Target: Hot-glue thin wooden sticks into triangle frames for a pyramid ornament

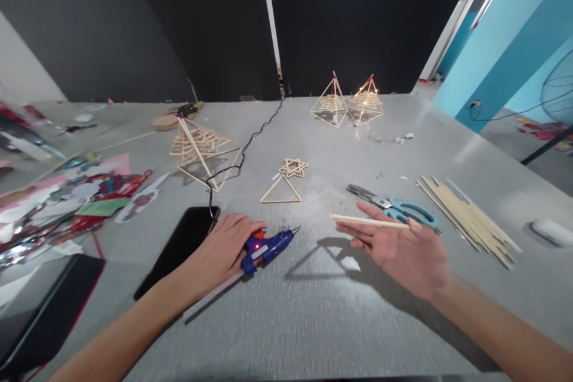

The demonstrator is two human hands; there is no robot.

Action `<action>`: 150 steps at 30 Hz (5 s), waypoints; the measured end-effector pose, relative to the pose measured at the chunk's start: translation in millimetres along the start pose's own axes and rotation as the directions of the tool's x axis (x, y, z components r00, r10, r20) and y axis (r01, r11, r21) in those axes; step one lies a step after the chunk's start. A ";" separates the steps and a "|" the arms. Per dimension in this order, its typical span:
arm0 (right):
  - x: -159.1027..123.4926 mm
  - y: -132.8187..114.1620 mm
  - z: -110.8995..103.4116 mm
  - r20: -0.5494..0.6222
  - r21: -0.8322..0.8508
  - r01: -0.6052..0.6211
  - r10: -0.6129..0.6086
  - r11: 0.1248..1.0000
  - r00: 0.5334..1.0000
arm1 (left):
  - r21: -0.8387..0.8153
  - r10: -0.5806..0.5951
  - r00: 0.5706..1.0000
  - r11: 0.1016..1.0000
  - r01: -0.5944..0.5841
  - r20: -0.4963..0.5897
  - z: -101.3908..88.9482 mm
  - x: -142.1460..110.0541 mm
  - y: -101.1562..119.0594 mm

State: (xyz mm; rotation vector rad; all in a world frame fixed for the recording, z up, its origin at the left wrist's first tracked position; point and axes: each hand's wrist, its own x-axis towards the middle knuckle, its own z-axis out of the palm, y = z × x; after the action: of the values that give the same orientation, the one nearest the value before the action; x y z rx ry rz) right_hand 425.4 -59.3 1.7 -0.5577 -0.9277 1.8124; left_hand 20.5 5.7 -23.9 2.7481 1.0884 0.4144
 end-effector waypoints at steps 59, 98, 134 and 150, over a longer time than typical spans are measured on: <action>-24.1 4.3 45.6 0.505 -0.800 0.600 -0.509 0.028 0.697 | -0.414 0.153 0.822 0.805 -0.426 -0.548 7.4 43.0 153.7; -19.2 -1.9 33.4 0.724 -0.678 0.653 -0.457 -0.336 0.517 | -0.593 0.085 0.873 0.702 -0.395 -0.481 7.1 46.5 156.3; -18.4 -0.1 38.3 0.571 -0.746 0.662 -0.441 0.073 0.692 | -0.749 0.029 0.959 0.619 -0.237 -0.280 7.7 46.4 155.8; -14.4 4.0 37.0 0.514 -0.753 0.603 -0.337 0.262 0.788 | -0.782 0.003 0.988 0.611 -0.123 -0.154 8.9 45.5 156.5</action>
State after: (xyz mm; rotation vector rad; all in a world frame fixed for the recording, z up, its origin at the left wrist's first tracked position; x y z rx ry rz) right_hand 402.3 -86.0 20.2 -0.5761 -2.0497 0.6576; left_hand 156.0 -76.5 14.8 1.9594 0.5892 0.8662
